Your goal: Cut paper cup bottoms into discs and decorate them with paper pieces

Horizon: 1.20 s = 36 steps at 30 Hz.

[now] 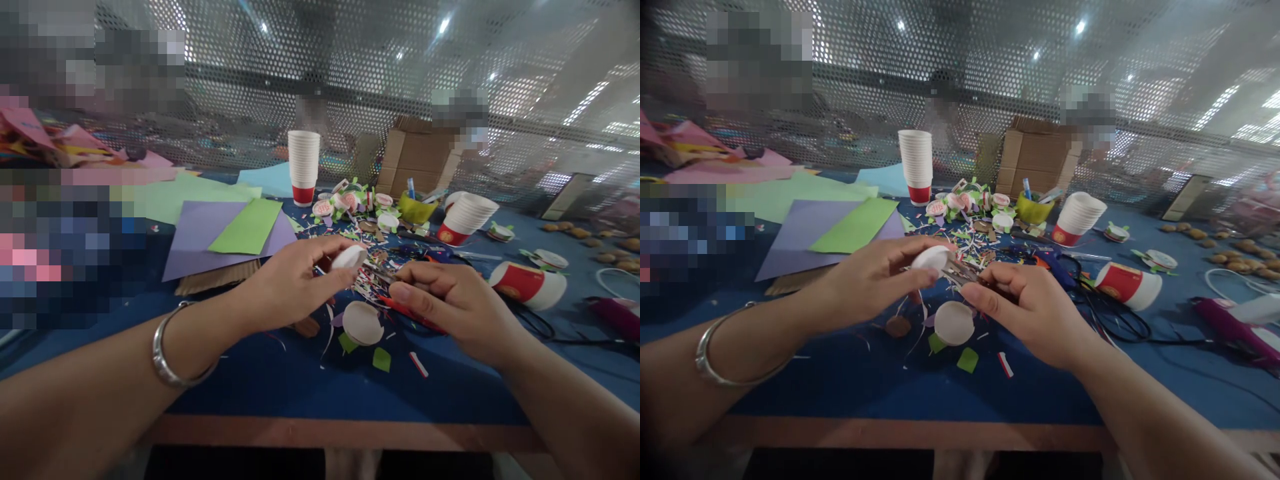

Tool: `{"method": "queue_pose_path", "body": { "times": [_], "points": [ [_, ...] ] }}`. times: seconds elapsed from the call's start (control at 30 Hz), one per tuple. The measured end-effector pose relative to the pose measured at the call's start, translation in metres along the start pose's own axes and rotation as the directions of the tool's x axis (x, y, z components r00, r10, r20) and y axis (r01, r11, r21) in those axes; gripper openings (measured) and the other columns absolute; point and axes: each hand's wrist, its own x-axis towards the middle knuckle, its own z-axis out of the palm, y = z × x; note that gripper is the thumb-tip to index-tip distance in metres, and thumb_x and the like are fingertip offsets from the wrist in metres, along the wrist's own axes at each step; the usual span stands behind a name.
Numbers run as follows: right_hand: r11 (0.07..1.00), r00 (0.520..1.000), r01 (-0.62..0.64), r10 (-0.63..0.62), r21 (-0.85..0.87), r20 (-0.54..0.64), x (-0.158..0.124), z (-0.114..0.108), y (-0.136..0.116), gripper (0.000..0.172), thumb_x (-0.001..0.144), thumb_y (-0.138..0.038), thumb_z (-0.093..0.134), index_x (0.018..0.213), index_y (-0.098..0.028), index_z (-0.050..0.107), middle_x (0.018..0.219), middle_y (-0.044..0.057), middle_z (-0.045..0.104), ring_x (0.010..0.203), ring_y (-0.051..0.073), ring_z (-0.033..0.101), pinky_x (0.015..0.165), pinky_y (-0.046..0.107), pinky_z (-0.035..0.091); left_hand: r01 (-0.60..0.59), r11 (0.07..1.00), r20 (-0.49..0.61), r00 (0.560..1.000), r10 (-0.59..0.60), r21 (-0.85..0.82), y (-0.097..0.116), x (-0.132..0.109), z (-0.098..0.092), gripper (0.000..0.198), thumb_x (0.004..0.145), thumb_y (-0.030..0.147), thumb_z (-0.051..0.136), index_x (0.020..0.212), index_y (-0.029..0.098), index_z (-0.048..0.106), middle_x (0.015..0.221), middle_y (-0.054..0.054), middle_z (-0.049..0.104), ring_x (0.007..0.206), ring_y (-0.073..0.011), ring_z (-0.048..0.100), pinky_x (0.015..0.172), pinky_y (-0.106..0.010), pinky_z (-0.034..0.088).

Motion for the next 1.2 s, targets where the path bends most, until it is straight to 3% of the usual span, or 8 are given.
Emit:
{"method": "queue_pose_path", "body": {
  "times": [0.1, 0.23, 0.4, 0.6, 0.77, 0.93, 1.1, 1.2],
  "points": [
    [1.0, 0.998, 0.006, -0.004, 0.024, -0.061, 0.001, 0.001, 0.0, 0.042, 0.096, -0.054, 0.059, 0.072, -0.019, 0.058, 0.061, -0.004, 0.045, 0.054, 0.009, 0.035, 0.047, 0.024, 0.027, 0.126, 0.99, 0.09, 0.989, -0.121, -0.057, 0.0, 0.0, 0.0, 0.032, 0.098, 0.047, 0.053, 0.098, 0.019, 0.068, 0.077, 0.001, 0.062, 0.064, -0.0114, 0.059, 0.057, -0.021, 0.049],
    [0.998, 0.995, -0.004, 0.01, 0.062, -0.103, 0.001, 0.004, 0.002, 0.037, 0.091, -0.055, 0.067, 0.081, -0.019, 0.062, 0.064, -0.004, 0.047, 0.057, 0.009, 0.037, 0.049, 0.024, 0.028, 0.286, 0.948, 0.195, 0.947, -0.257, -0.142, 0.003, -0.003, 0.004, 0.036, 0.092, 0.055, 0.058, 0.088, 0.02, 0.065, 0.064, 0.004, 0.053, 0.051, -0.0104, 0.052, 0.045, -0.02, 0.044],
    [0.989, 0.998, -0.048, 0.051, 0.137, -0.023, 0.002, 0.01, 0.005, 0.036, 0.086, -0.054, 0.073, 0.087, -0.018, 0.067, 0.075, 0.0, 0.06, 0.063, 0.012, 0.047, 0.055, 0.025, 0.035, 0.225, 0.971, 0.282, 0.94, -0.194, -0.084, 0.012, -0.006, 0.008, 0.029, 0.087, 0.038, 0.064, 0.068, 0.017, 0.061, 0.057, 0.004, 0.049, 0.05, -0.0076, 0.044, 0.044, -0.018, 0.031],
    [0.94, 0.987, -0.123, 0.084, 0.319, 0.135, 0.004, 0.014, 0.006, 0.025, 0.083, -0.041, 0.08, 0.083, -0.018, 0.07, 0.075, -0.002, 0.062, 0.067, 0.011, 0.053, 0.06, 0.023, 0.041, 0.228, 0.966, 0.406, 0.9, -0.16, -0.125, 0.013, -0.006, 0.012, 0.023, 0.084, 0.038, 0.068, 0.08, 0.015, 0.069, 0.066, 0.003, 0.056, 0.06, -0.0092, 0.05, 0.054, -0.018, 0.04],
    [0.846, 0.978, -0.196, 0.13, 0.497, 0.163, 0.004, 0.016, 0.007, 0.025, 0.079, -0.036, 0.085, 0.081, -0.017, 0.07, 0.07, -0.003, 0.061, 0.059, 0.007, 0.048, 0.051, 0.019, 0.035, 0.223, 0.963, 0.371, 0.916, -0.155, -0.149, 0.01, -0.006, 0.01, 0.026, 0.086, 0.042, 0.069, 0.079, 0.016, 0.069, 0.062, 0.003, 0.06, 0.053, -0.0092, 0.055, 0.048, -0.017, 0.039],
    [0.806, 0.971, -0.231, 0.157, 0.545, 0.181, 0.005, 0.015, 0.01, 0.029, 0.078, -0.039, 0.085, 0.081, -0.015, 0.068, 0.052, -0.01, 0.041, 0.043, 0.003, 0.023, 0.038, 0.02, 0.014, 0.232, 0.947, 0.319, 0.935, -0.154, -0.222, 0.007, -0.004, 0.008, 0.03, 0.082, 0.046, 0.075, 0.083, 0.017, 0.073, 0.066, 0.003, 0.059, 0.052, -0.0085, 0.052, 0.044, -0.017, 0.043],
    [0.762, 0.966, -0.242, 0.133, 0.6, 0.221, 0.005, 0.014, 0.01, 0.03, 0.082, -0.041, 0.082, 0.082, -0.016, 0.064, 0.054, -0.01, 0.039, 0.044, 0.002, 0.022, 0.039, 0.018, 0.011, 0.249, 0.9, 0.353, 0.928, -0.116, -0.359, 0.008, -0.003, 0.008, 0.029, 0.08, 0.044, 0.08, 0.08, 0.016, 0.071, 0.069, 0.003, 0.058, 0.058, -0.0075, 0.051, 0.047, -0.014, 0.044],
    [0.756, 0.978, -0.203, 0.125, 0.622, 0.166, 0.005, 0.014, 0.01, 0.032, 0.085, -0.043, 0.08, 0.082, -0.017, 0.063, 0.059, -0.009, 0.041, 0.045, 0.002, 0.021, 0.039, 0.019, 0.012, 0.278, 0.86, 0.347, 0.929, -0.128, -0.428, 0.007, -0.003, 0.01, 0.028, 0.083, 0.043, 0.078, 0.082, 0.016, 0.071, 0.069, 0.003, 0.059, 0.055, -0.0059, 0.05, 0.046, -0.014, 0.043]
  ]
}}
